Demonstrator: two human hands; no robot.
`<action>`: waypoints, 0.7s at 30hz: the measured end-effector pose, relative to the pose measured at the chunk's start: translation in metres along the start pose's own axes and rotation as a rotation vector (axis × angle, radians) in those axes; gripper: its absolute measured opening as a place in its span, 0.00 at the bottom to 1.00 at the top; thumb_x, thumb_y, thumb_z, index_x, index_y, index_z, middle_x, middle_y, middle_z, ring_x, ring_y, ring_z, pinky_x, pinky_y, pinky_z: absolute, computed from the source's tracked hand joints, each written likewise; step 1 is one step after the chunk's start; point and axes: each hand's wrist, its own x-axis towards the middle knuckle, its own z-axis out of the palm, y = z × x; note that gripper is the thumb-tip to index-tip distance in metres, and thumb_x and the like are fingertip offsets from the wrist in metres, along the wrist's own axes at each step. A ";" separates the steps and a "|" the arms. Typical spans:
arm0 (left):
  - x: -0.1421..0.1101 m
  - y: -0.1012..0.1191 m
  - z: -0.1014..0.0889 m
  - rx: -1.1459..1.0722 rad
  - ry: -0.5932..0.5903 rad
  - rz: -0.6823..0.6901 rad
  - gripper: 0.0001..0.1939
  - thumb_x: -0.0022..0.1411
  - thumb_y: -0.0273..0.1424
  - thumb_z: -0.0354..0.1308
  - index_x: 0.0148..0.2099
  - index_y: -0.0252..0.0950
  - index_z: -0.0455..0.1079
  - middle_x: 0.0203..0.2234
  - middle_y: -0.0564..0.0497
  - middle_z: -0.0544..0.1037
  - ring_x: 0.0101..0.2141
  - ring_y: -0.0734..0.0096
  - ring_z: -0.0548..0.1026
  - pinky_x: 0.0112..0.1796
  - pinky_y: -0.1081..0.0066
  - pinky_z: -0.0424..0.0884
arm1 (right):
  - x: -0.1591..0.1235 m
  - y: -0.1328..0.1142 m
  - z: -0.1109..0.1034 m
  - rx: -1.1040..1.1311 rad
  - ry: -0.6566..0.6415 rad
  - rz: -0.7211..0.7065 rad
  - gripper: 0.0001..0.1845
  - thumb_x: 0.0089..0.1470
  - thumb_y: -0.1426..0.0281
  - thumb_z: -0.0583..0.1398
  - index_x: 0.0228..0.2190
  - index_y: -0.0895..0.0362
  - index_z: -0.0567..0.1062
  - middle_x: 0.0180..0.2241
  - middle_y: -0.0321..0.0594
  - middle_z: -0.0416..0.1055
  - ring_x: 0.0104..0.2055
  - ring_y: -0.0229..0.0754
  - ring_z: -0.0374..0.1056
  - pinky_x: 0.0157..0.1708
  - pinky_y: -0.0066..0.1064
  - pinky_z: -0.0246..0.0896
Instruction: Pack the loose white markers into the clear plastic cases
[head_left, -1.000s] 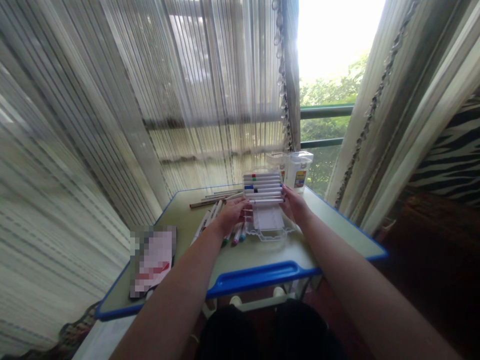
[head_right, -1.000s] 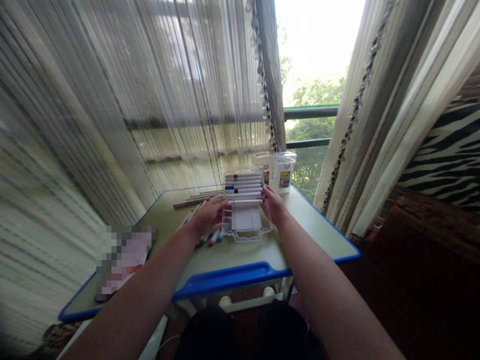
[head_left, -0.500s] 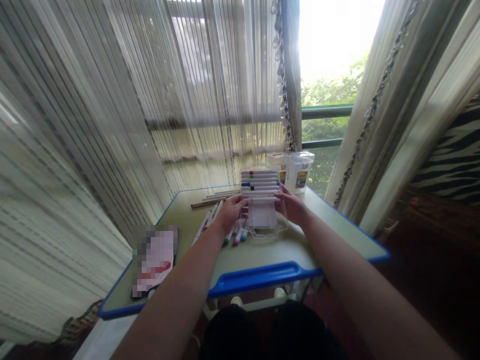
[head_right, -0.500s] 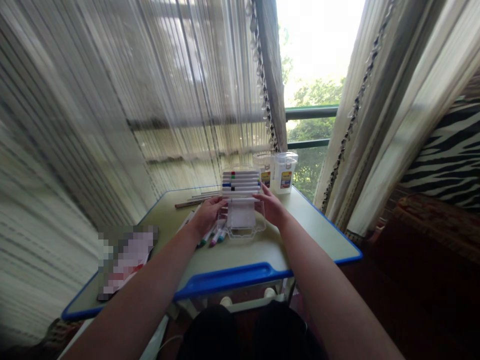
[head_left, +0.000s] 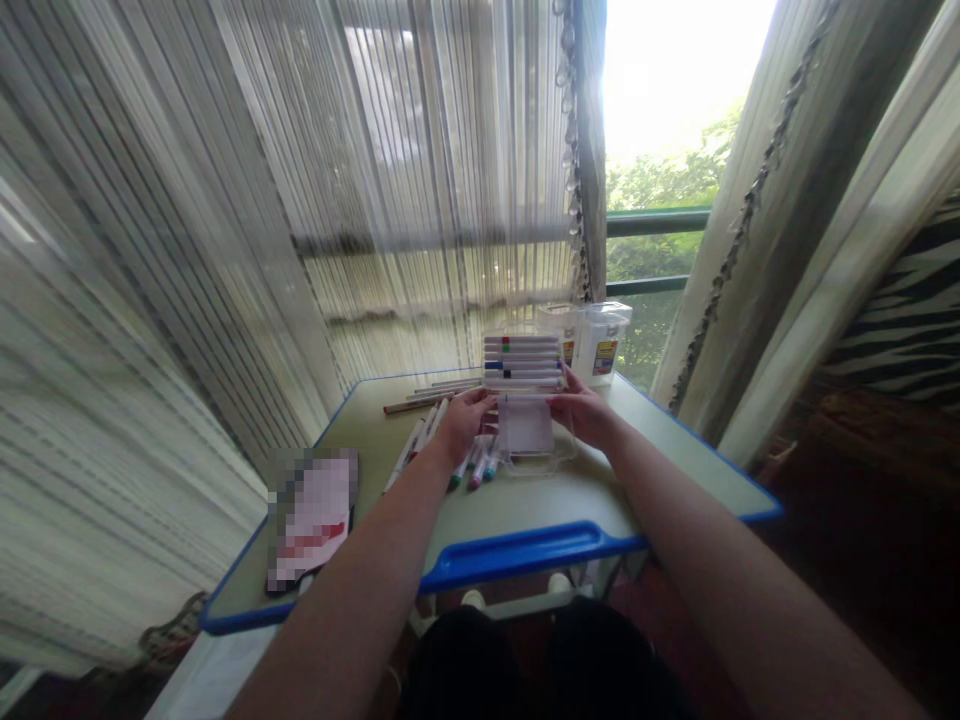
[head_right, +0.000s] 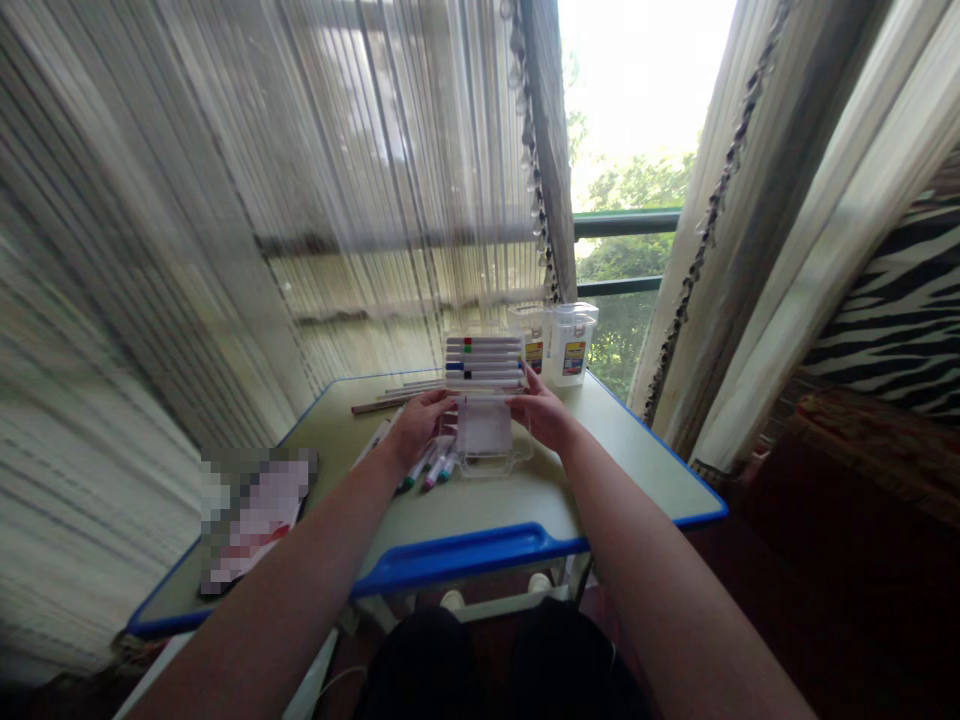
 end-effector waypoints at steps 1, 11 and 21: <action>0.000 0.000 0.000 -0.002 -0.002 0.001 0.11 0.46 0.34 0.64 0.32 0.33 0.71 0.26 0.51 0.76 0.22 0.76 0.72 0.23 0.75 0.67 | 0.000 0.000 -0.001 -0.001 -0.011 -0.001 0.43 0.36 0.82 0.63 0.53 0.40 0.65 0.40 0.30 0.76 0.37 0.36 0.73 0.34 0.25 0.70; -0.001 0.002 0.001 -0.001 0.010 0.006 0.11 0.47 0.34 0.64 0.32 0.33 0.71 0.24 0.53 0.74 0.21 0.76 0.71 0.22 0.75 0.66 | 0.002 0.002 -0.005 -0.005 -0.038 0.023 0.43 0.38 0.81 0.62 0.55 0.39 0.63 0.38 0.30 0.76 0.34 0.35 0.73 0.33 0.26 0.68; -0.002 0.000 -0.002 0.026 0.005 -0.007 0.12 0.47 0.35 0.63 0.34 0.33 0.71 0.25 0.51 0.74 0.21 0.76 0.71 0.22 0.75 0.66 | -0.002 -0.002 -0.004 -0.024 0.005 0.109 0.42 0.39 0.80 0.61 0.54 0.38 0.62 0.31 0.27 0.75 0.29 0.35 0.71 0.31 0.29 0.68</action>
